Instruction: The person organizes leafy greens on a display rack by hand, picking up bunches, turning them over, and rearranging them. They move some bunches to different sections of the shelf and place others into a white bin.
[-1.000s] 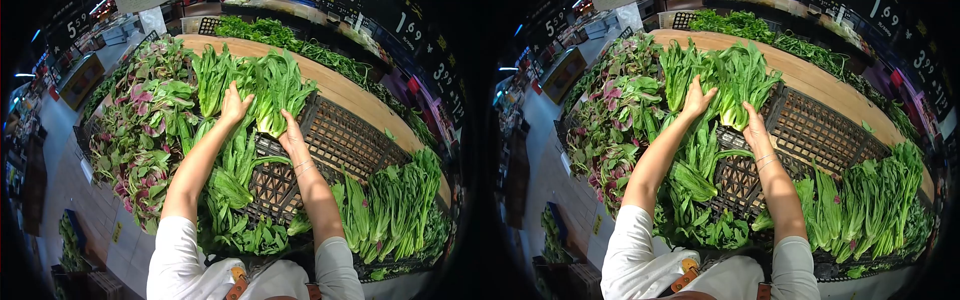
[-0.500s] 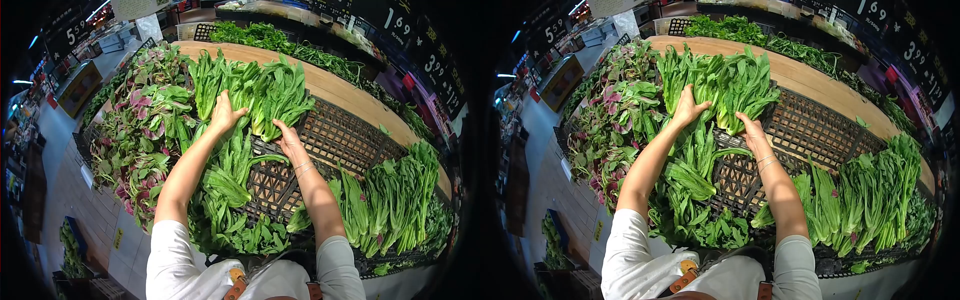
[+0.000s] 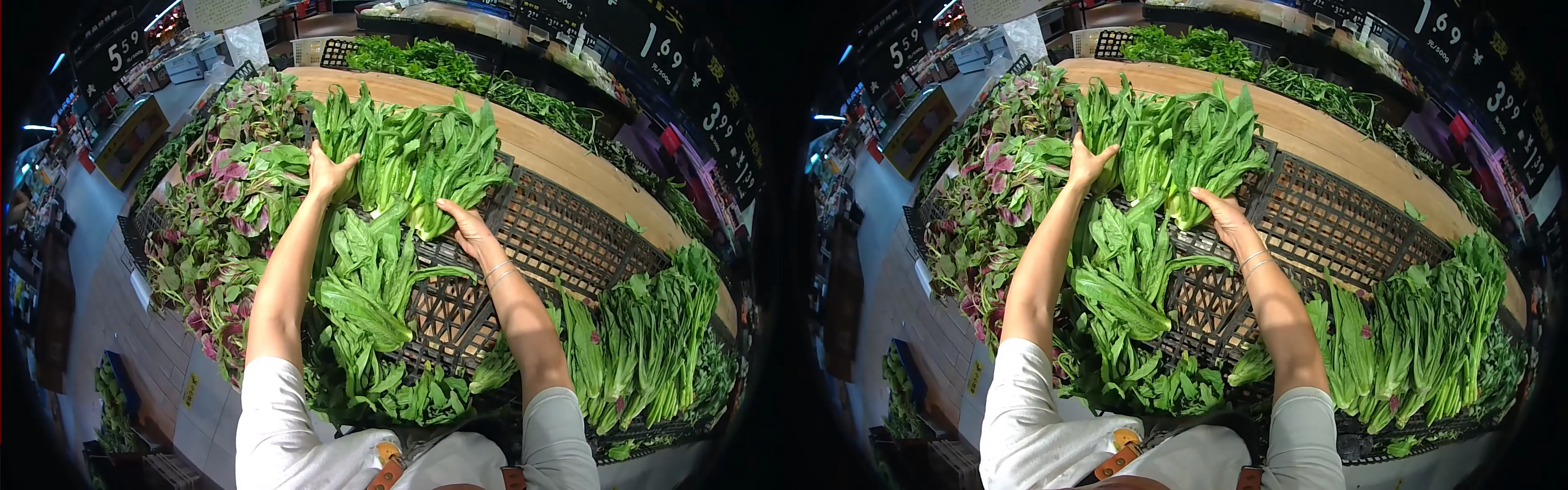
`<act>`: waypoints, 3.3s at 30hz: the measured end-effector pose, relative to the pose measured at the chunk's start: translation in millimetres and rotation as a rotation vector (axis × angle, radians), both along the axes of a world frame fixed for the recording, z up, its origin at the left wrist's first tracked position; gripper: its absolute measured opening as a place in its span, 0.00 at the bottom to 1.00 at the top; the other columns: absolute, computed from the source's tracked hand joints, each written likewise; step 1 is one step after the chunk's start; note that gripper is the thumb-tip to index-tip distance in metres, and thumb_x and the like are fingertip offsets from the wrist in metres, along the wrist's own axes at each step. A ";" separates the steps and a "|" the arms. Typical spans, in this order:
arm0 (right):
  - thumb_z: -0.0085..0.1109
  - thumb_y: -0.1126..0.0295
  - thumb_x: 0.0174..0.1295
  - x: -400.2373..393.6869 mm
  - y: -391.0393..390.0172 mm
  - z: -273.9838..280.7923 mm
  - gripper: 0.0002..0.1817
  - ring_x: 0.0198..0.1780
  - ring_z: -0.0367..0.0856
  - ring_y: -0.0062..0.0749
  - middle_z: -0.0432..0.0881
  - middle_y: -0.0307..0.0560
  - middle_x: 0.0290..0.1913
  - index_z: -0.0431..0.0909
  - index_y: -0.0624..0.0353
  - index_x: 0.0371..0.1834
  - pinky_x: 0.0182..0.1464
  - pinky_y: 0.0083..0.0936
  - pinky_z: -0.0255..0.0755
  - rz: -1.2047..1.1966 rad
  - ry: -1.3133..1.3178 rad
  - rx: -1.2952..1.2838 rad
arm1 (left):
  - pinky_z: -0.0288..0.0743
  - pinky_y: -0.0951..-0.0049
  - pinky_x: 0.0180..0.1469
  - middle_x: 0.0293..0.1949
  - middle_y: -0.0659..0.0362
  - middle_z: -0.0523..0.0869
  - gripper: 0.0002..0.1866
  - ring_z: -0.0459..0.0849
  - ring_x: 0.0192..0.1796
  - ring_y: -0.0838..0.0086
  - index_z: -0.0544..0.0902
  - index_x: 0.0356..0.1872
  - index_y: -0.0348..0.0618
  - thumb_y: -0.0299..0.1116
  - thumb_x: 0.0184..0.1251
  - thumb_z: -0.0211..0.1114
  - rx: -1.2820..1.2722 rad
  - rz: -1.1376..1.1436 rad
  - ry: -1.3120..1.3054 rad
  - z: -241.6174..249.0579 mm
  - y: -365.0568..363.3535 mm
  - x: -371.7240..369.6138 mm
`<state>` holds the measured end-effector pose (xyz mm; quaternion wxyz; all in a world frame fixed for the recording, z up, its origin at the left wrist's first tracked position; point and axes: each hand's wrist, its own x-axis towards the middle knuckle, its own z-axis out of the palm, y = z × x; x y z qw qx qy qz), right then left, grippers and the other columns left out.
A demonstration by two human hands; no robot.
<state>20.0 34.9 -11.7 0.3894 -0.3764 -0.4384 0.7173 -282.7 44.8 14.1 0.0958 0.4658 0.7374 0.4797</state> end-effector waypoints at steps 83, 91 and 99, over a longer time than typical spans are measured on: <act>0.73 0.50 0.50 -22.3 -44.3 7.7 0.62 0.71 0.56 0.50 0.54 0.67 0.71 0.34 0.63 0.75 0.70 0.38 0.51 -0.554 -0.317 0.254 | 0.78 0.61 0.27 0.31 0.45 0.84 0.38 0.85 0.28 0.57 0.64 0.61 0.33 0.53 0.61 0.65 -0.001 0.057 0.704 62.6 -97.5 13.7; 0.77 0.64 0.43 -55.2 -13.9 5.7 0.53 0.64 0.65 0.43 0.64 0.59 0.65 0.50 0.62 0.70 0.65 0.33 0.60 -0.656 -0.200 0.281 | 0.76 0.56 0.28 0.33 0.46 0.82 0.35 0.84 0.30 0.52 0.65 0.55 0.39 0.53 0.55 0.66 -0.088 0.164 0.783 32.7 -65.3 -15.3; 0.76 0.67 0.40 -34.6 -6.2 13.6 0.48 0.58 0.72 0.42 0.71 0.54 0.58 0.57 0.62 0.65 0.62 0.33 0.66 -0.397 -0.546 0.966 | 0.68 0.51 0.50 0.61 0.42 0.61 0.47 0.71 0.53 0.46 0.59 0.67 0.51 0.47 0.46 0.75 -0.026 0.254 0.489 13.3 -59.9 16.7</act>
